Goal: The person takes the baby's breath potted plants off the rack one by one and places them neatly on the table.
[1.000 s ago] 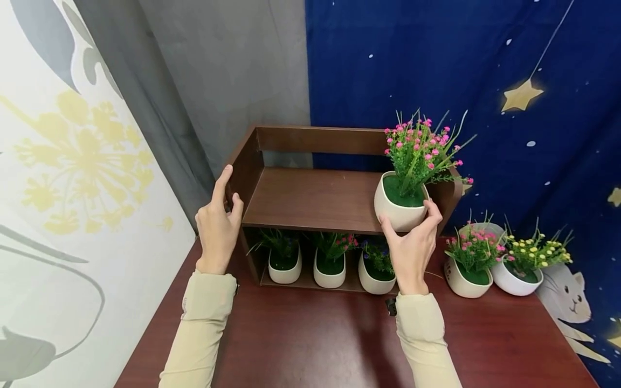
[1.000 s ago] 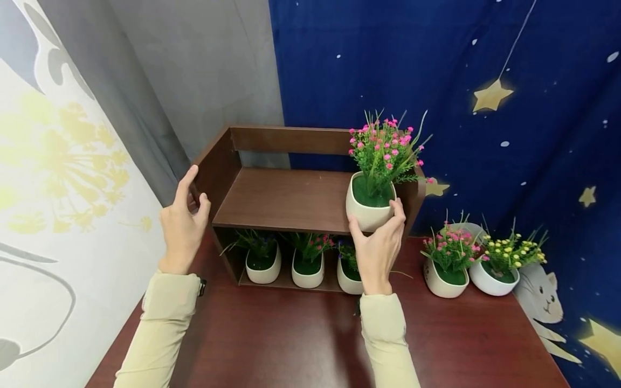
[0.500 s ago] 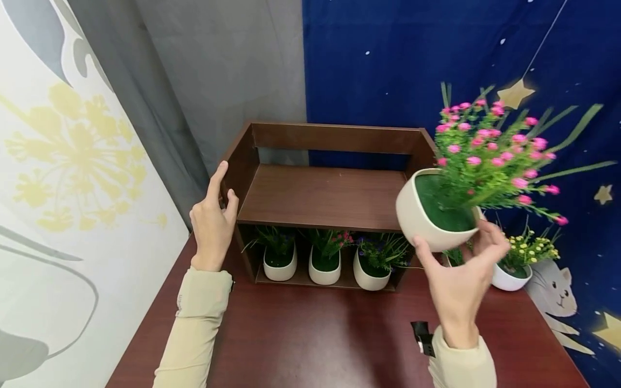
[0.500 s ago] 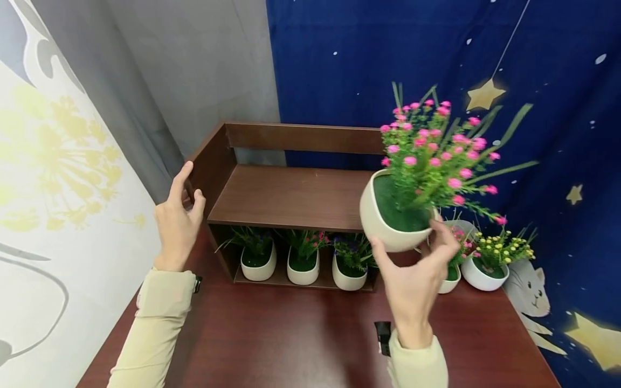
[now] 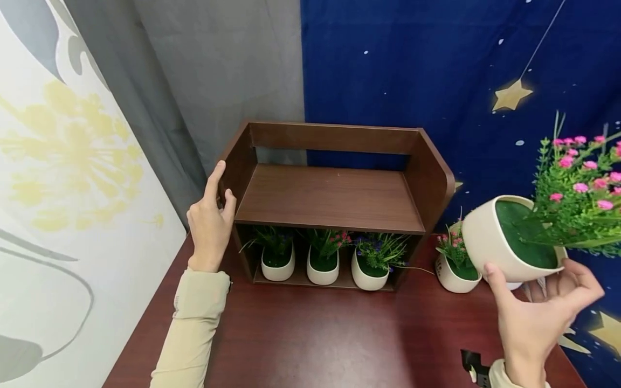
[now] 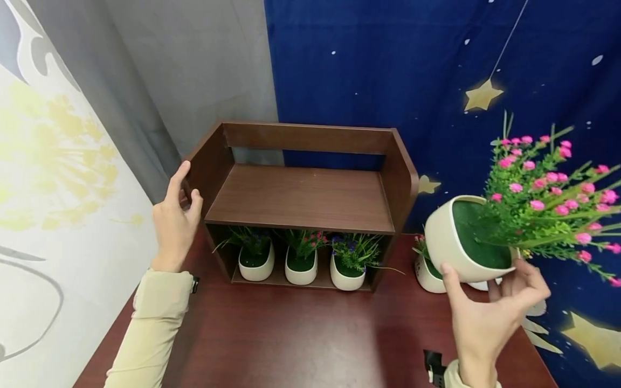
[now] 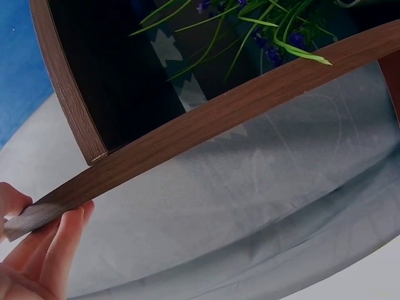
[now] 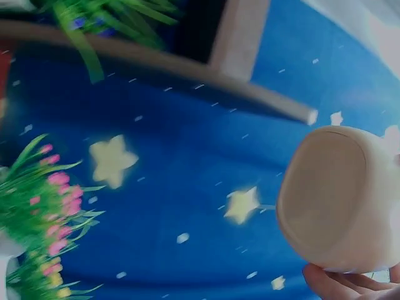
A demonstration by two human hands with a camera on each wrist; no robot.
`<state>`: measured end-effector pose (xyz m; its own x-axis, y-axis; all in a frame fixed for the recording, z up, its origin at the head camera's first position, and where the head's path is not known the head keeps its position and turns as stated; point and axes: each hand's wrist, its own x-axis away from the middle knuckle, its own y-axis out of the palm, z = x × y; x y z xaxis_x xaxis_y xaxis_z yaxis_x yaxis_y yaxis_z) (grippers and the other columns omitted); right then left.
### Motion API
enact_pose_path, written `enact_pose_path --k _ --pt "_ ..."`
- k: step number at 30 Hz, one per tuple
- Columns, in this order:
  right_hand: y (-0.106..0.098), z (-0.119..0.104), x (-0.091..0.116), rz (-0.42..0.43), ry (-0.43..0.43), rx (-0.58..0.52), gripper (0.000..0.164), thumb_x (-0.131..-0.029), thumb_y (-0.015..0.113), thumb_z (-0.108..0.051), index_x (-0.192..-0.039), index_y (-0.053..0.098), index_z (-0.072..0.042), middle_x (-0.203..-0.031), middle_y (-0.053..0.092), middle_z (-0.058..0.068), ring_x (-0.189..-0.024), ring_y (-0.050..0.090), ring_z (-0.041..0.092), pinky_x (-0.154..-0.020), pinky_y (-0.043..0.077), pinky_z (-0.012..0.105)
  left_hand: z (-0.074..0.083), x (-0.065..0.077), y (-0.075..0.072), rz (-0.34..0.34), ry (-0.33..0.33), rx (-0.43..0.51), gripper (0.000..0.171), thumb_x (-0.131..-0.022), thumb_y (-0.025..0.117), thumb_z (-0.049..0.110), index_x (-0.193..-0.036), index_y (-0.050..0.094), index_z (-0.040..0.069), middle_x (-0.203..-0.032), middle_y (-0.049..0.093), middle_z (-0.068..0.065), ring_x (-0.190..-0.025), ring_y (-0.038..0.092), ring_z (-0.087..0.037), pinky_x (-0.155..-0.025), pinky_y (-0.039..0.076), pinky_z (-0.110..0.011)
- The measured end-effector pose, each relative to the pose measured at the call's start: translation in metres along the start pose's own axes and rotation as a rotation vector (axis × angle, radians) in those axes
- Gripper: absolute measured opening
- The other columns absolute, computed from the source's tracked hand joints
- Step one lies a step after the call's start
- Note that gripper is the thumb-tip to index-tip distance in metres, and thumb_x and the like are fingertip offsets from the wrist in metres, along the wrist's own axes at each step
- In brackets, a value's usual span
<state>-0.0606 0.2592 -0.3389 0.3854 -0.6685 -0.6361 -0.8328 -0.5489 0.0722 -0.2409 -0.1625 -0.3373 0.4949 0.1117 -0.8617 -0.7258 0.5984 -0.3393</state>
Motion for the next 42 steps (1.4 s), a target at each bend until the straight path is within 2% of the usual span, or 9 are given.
enact_pose_path --k 3,5,10,14,19,23,27,31,42 --pt "-0.007 0.016 0.011 0.012 0.112 0.011 0.081 -0.061 0.078 0.01 -0.127 0.035 -0.01 -0.124 0.046 0.011 -0.106 0.052 0.021 -0.078 0.043 0.02 -0.003 0.001 -0.007 0.011 -0.002 -0.017 0.053 -0.089 0.054 0.006 -0.139 0.047 0.025 -0.045 0.031 -0.002 -0.035 0.017 -0.014 -0.038 0.017 -0.032" --pt "-0.011 0.028 0.021 -0.005 0.17 0.076 0.082 -0.062 0.079 0.007 -0.128 0.034 -0.013 -0.13 0.043 0.009 -0.114 0.049 0.02 -0.084 0.041 0.019 -0.004 0.003 -0.012 0.02 -0.004 -0.023 0.054 -0.088 0.055 0.005 -0.138 0.048 0.024 -0.045 0.03 -0.002 -0.035 0.016 -0.014 -0.038 0.016 -0.031" --pt "-0.016 0.054 0.042 -0.038 0.269 0.239 0.082 -0.064 0.083 -0.003 -0.128 0.034 -0.019 -0.118 0.047 0.0 -0.102 0.051 0.01 -0.081 0.04 0.014 -0.006 0.007 -0.017 0.016 0.0 -0.027 0.054 -0.088 0.056 0.004 -0.138 0.049 0.023 -0.045 0.03 0.0 -0.036 0.015 -0.013 -0.038 0.015 -0.03" --pt "-0.016 0.074 0.053 -0.066 0.278 0.286 0.082 -0.063 0.085 -0.007 -0.127 0.035 -0.021 -0.12 0.048 0.001 -0.101 0.051 0.006 -0.08 0.038 0.012 -0.004 0.006 -0.015 0.012 0.001 -0.021 0.054 -0.088 0.055 0.004 -0.138 0.048 0.023 -0.046 0.031 -0.001 -0.035 0.016 -0.013 -0.038 0.016 -0.03" --pt "-0.012 0.096 0.062 -0.094 0.26 0.254 0.082 -0.061 0.085 -0.003 -0.125 0.035 -0.018 -0.121 0.05 0.005 -0.101 0.051 0.007 -0.079 0.038 0.012 -0.003 0.006 -0.013 0.006 -0.002 -0.016 0.054 -0.088 0.055 0.004 -0.138 0.047 0.023 -0.047 0.032 -0.002 -0.035 0.017 -0.014 -0.038 0.016 -0.03" --pt "-0.011 0.109 0.066 -0.106 0.247 0.228 0.082 -0.061 0.084 0.001 -0.126 0.036 -0.012 -0.124 0.048 0.006 -0.11 0.049 0.008 -0.087 0.037 0.014 -0.003 0.005 -0.011 0.007 -0.002 -0.014 0.054 -0.088 0.055 0.004 -0.139 0.047 0.023 -0.047 0.033 -0.002 -0.035 0.017 -0.014 -0.038 0.017 -0.03" --pt "-0.011 0.117 0.068 -0.109 0.257 0.242 0.081 -0.061 0.085 -0.001 -0.126 0.037 -0.012 -0.13 0.046 0.008 -0.117 0.045 0.009 -0.093 0.036 0.018 -0.001 0.004 -0.01 0.016 -0.005 -0.005 0.053 -0.088 0.055 0.004 -0.138 0.049 0.023 -0.046 0.032 -0.002 -0.035 0.016 -0.013 -0.038 0.016 -0.029" --pt "-0.01 0.123 0.07 -0.112 0.263 0.278 0.08 -0.059 0.087 -0.005 -0.123 0.039 -0.015 -0.13 0.048 0.01 -0.114 0.048 0.007 -0.09 0.037 0.017 -0.001 0.004 -0.008 0.008 -0.001 -0.004 0.054 -0.088 0.055 0.004 -0.138 0.048 0.022 -0.046 0.032 -0.002 -0.035 0.016 -0.013 -0.038 0.016 -0.029" --pt "-0.008 0.134 0.074 -0.136 0.237 0.332 0.081 -0.057 0.089 -0.009 -0.12 0.038 -0.001 -0.127 0.051 0.013 -0.11 0.048 0.001 -0.088 0.038 0.014 0.003 0.001 -0.002 -0.004 0.012 0.003 0.053 -0.089 0.055 0.005 -0.139 0.047 0.021 -0.046 0.034 -0.004 -0.035 0.018 -0.015 -0.038 0.017 -0.031"
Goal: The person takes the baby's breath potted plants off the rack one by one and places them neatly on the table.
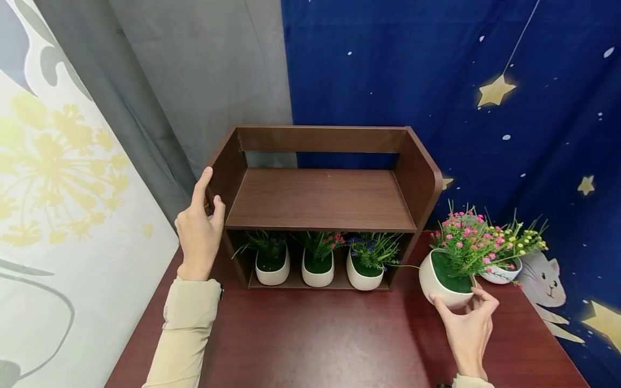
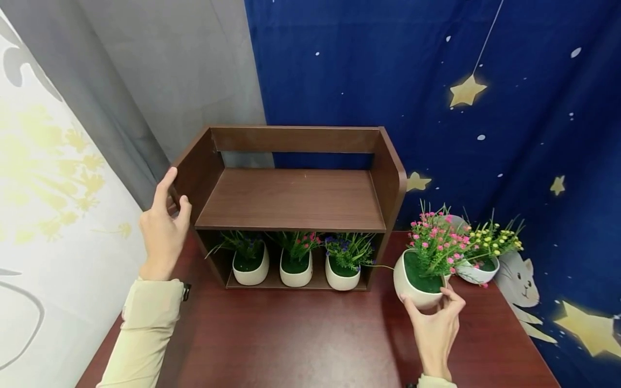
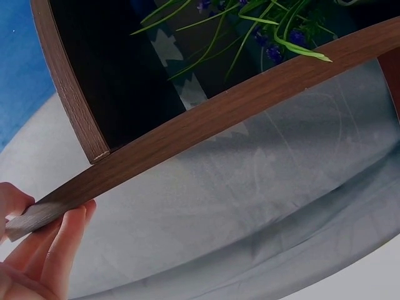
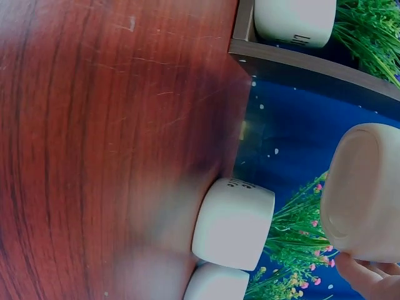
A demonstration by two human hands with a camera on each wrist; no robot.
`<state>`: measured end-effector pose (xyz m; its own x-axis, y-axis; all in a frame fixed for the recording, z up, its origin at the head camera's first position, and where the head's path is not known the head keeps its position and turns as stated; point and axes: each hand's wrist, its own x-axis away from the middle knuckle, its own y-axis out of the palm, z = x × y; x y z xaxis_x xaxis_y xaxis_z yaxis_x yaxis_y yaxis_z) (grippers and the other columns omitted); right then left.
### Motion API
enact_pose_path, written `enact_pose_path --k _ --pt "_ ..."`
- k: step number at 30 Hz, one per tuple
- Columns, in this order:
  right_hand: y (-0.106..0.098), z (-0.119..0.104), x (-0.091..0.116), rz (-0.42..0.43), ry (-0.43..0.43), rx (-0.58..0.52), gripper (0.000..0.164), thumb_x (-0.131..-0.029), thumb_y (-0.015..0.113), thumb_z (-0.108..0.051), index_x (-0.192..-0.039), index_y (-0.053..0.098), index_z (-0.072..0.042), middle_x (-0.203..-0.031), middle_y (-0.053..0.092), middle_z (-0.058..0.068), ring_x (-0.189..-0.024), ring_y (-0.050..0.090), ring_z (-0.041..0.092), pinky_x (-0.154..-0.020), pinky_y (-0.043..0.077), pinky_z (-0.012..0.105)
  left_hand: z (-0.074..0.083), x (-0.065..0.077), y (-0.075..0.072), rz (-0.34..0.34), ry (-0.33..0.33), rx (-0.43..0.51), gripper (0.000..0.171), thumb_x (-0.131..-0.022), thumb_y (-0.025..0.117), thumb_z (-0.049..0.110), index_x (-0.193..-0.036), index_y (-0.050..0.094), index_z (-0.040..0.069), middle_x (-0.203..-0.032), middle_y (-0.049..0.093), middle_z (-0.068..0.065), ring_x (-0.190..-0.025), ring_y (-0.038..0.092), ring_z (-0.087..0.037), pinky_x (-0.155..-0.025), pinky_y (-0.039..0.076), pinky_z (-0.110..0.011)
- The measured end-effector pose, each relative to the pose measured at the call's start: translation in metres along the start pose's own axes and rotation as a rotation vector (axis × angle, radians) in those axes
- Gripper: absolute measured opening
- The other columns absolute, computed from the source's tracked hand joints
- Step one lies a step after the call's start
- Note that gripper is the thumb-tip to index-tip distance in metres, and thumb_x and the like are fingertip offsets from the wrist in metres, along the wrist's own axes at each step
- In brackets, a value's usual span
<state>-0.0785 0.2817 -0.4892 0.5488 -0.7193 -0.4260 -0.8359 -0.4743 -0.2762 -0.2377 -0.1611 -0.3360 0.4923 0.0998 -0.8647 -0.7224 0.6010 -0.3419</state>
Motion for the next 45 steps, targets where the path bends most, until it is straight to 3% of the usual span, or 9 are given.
enact_pose_path --k 8,14,24,35,45 --pt "0.006 0.008 0.0 -0.03 -0.032 -0.014 0.081 -0.056 0.088 -0.005 -0.118 0.037 0.002 -0.127 0.052 0.017 -0.112 0.05 0.006 -0.091 0.037 0.014 0.0 0.001 0.001 0.003 0.002 0.004 0.054 -0.089 0.055 0.005 -0.139 0.047 0.022 -0.045 0.032 -0.003 -0.035 0.018 -0.015 -0.038 0.017 -0.03" --pt "0.014 0.016 0.0 -0.052 -0.089 0.072 0.081 -0.055 0.089 -0.008 -0.117 0.038 0.002 -0.117 0.057 0.019 -0.101 0.056 0.019 -0.08 0.034 0.01 0.0 -0.001 0.001 0.006 0.005 0.008 0.053 -0.089 0.055 0.005 -0.139 0.047 0.022 -0.046 0.032 -0.002 -0.035 0.017 -0.014 -0.038 0.017 -0.029" --pt "0.024 0.026 -0.003 -0.057 -0.138 0.151 0.077 -0.054 0.09 -0.012 -0.112 0.041 -0.001 -0.093 0.059 0.014 -0.079 0.049 0.017 -0.071 0.032 0.023 0.0 -0.002 0.001 0.017 0.002 0.008 0.053 -0.088 0.056 0.005 -0.138 0.048 0.022 -0.046 0.032 -0.001 -0.035 0.017 -0.012 -0.038 0.018 -0.029" --pt "0.033 0.034 -0.01 -0.095 -0.184 0.227 0.071 -0.055 0.09 -0.02 -0.108 0.046 -0.004 -0.081 0.054 0.013 -0.071 0.053 0.032 -0.065 0.035 0.046 0.001 -0.004 0.0 0.0 0.0 0.009 0.051 -0.089 0.055 0.006 -0.138 0.047 0.022 -0.048 0.033 -0.003 -0.036 0.019 -0.015 -0.039 0.018 -0.031" --pt "0.043 0.042 -0.014 -0.118 -0.205 0.209 0.072 -0.055 0.09 -0.019 -0.109 0.045 -0.003 -0.078 0.049 0.01 -0.067 0.05 0.031 -0.065 0.035 0.044 0.0 -0.002 0.0 -0.008 -0.005 0.003 0.052 -0.089 0.055 0.006 -0.138 0.047 0.021 -0.05 0.035 -0.003 -0.036 0.02 -0.015 -0.038 0.019 -0.032"
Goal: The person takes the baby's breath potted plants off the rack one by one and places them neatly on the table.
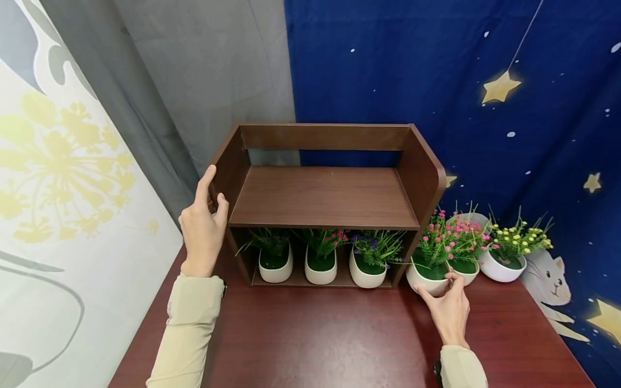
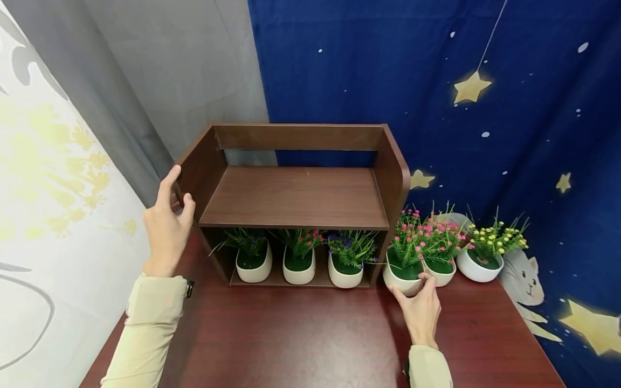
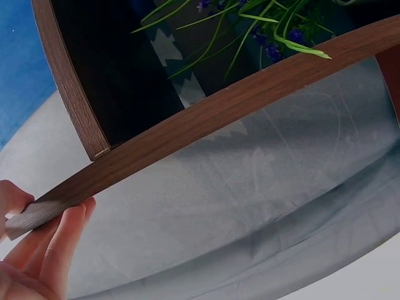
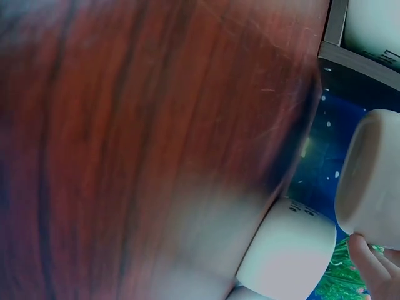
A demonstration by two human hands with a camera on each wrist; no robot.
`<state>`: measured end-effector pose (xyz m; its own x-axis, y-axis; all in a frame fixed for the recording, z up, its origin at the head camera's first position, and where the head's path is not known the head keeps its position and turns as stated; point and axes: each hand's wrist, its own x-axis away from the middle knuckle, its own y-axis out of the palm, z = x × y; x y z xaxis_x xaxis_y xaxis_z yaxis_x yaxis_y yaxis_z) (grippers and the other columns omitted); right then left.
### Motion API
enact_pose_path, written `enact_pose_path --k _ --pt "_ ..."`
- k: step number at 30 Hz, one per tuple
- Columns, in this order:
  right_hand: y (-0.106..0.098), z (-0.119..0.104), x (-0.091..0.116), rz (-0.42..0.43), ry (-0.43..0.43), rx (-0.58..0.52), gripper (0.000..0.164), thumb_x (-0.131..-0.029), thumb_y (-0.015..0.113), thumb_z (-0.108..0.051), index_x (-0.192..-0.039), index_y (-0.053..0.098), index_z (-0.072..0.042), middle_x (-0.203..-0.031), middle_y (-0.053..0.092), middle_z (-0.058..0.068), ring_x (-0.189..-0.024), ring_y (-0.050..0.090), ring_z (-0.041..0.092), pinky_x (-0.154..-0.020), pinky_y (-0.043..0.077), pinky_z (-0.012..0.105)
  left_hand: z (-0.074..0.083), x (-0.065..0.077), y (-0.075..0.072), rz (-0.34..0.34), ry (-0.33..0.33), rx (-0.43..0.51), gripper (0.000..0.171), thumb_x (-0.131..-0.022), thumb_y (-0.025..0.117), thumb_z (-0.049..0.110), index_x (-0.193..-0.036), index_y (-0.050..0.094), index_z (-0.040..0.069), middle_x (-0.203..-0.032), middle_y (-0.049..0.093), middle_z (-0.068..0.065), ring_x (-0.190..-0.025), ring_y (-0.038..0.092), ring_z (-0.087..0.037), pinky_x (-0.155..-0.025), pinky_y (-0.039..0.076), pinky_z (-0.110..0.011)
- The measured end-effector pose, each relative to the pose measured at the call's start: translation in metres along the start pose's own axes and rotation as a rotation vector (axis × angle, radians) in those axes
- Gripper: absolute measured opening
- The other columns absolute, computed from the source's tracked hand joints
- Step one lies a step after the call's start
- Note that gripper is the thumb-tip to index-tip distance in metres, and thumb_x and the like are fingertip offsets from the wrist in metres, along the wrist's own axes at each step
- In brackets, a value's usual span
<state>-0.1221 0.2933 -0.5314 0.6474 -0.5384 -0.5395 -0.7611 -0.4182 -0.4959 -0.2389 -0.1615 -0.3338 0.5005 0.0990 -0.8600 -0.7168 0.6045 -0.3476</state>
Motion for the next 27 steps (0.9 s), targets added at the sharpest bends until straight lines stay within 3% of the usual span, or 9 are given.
enact_pose_path --k 14,21,27 --pt "0.017 0.008 -0.012 -0.021 0.027 -0.026 0.071 -0.057 0.089 -0.016 -0.11 0.043 -0.002 -0.091 0.053 0.017 -0.074 0.053 0.037 -0.069 0.038 0.047 0.001 0.0 0.0 -0.022 0.003 0.002 0.053 -0.09 0.054 0.006 -0.139 0.045 0.022 -0.052 0.034 -0.002 -0.036 0.02 -0.016 -0.038 0.019 -0.031" --pt "0.027 0.012 -0.017 -0.074 0.036 -0.056 0.069 -0.059 0.089 -0.014 -0.108 0.042 0.0 -0.116 0.052 0.021 -0.084 0.053 0.041 -0.076 0.038 0.05 0.0 0.0 0.0 -0.012 -0.004 0.002 0.053 -0.088 0.056 0.004 -0.138 0.047 0.021 -0.054 0.034 -0.002 -0.037 0.018 -0.014 -0.038 0.019 -0.031" --pt "0.031 0.013 -0.021 -0.066 0.029 -0.06 0.071 -0.058 0.089 -0.015 -0.107 0.041 0.001 -0.105 0.052 0.02 -0.081 0.052 0.039 -0.075 0.038 0.049 -0.001 0.0 0.0 -0.009 -0.005 0.001 0.053 -0.088 0.056 0.003 -0.138 0.048 0.022 -0.053 0.035 -0.002 -0.037 0.018 -0.012 -0.039 0.019 -0.032"
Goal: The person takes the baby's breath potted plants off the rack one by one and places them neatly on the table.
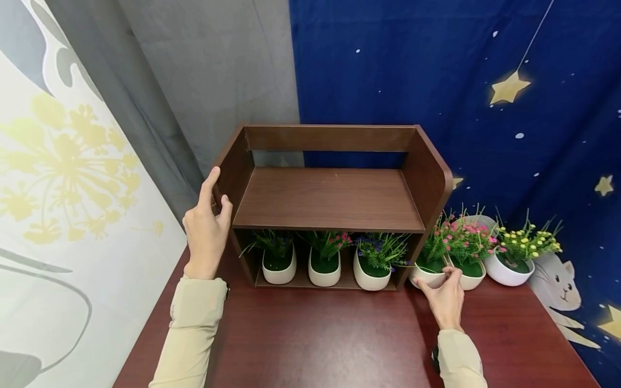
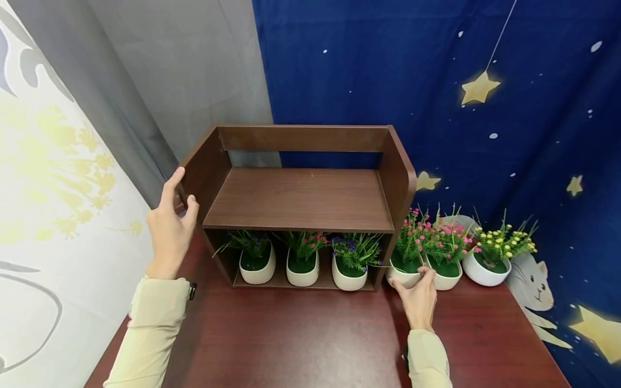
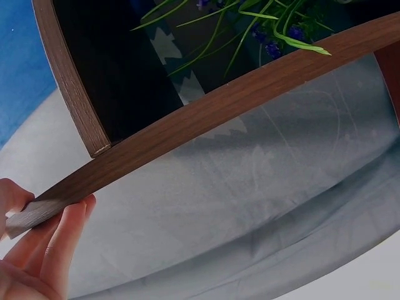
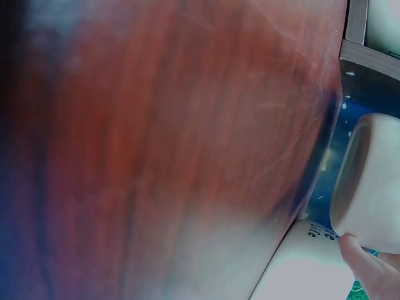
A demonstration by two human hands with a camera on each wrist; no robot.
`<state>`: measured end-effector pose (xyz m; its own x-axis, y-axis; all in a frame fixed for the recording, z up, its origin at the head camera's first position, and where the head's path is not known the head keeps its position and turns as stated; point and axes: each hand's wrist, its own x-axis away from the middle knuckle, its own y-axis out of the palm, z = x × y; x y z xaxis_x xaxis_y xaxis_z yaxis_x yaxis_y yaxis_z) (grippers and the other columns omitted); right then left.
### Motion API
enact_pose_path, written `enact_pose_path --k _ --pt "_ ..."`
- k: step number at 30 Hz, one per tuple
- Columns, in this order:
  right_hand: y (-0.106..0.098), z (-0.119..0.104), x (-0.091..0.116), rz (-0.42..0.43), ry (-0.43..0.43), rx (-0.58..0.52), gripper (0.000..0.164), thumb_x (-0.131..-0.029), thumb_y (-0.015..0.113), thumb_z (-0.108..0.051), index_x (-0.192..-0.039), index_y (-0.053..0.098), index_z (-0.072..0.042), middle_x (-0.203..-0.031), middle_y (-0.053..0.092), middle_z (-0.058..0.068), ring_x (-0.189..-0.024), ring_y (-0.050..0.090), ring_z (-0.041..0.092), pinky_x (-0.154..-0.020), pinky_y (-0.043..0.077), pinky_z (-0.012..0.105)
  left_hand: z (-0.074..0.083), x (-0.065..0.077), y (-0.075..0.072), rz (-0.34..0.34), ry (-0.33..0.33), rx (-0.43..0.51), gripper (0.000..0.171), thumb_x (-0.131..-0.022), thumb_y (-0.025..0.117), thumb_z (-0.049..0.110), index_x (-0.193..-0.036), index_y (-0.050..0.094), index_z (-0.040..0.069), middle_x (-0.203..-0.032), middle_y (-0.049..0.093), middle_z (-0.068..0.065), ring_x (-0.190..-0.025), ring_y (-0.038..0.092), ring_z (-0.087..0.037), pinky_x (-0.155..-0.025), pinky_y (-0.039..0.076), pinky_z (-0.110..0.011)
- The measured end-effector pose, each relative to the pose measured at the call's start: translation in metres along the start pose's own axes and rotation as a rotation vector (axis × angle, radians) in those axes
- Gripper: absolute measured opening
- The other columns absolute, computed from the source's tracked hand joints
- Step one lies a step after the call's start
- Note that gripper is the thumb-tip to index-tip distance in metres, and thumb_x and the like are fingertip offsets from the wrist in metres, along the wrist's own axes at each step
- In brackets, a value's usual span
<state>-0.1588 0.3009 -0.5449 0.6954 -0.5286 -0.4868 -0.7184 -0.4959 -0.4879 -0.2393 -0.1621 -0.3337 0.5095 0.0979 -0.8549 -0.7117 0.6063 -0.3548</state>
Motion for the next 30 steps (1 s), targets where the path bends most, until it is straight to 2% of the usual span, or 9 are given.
enact_pose_path --k 6,18,23,30 --pt "-0.001 0.0 -0.001 -0.001 0.002 0.013 0.071 -0.058 0.089 -0.014 -0.107 0.04 0.002 -0.097 0.05 0.018 -0.078 0.051 0.037 -0.072 0.038 0.048 0.001 0.002 -0.001 -0.011 0.003 0.001 0.053 -0.088 0.056 0.004 -0.138 0.047 0.021 -0.052 0.035 -0.002 -0.037 0.019 -0.012 -0.038 0.019 -0.031" --pt "0.009 -0.001 -0.008 -0.019 0.009 0.0 0.069 -0.06 0.088 -0.012 -0.107 0.04 0.004 -0.105 0.051 0.023 -0.083 0.052 0.043 -0.074 0.038 0.051 0.002 0.001 -0.002 -0.004 0.004 -0.004 0.052 -0.089 0.055 0.004 -0.138 0.047 0.02 -0.053 0.037 -0.004 -0.036 0.02 -0.015 -0.038 0.02 -0.031" --pt "0.009 -0.001 -0.009 -0.056 0.035 0.005 0.069 -0.062 0.087 -0.013 -0.108 0.039 0.005 -0.109 0.05 0.023 -0.085 0.052 0.043 -0.074 0.038 0.052 0.002 0.002 -0.001 -0.013 -0.005 -0.007 0.052 -0.09 0.055 0.005 -0.139 0.046 0.021 -0.054 0.039 -0.005 -0.036 0.022 -0.015 -0.038 0.021 -0.031" --pt "0.01 -0.004 -0.01 -0.111 0.084 0.039 0.07 -0.065 0.085 -0.016 -0.111 0.036 0.005 -0.098 0.046 0.024 -0.086 0.052 0.047 -0.075 0.038 0.054 0.001 0.001 -0.001 -0.011 0.002 -0.003 0.053 -0.089 0.056 0.005 -0.138 0.046 0.021 -0.054 0.038 -0.005 -0.035 0.022 -0.013 -0.038 0.022 -0.031"
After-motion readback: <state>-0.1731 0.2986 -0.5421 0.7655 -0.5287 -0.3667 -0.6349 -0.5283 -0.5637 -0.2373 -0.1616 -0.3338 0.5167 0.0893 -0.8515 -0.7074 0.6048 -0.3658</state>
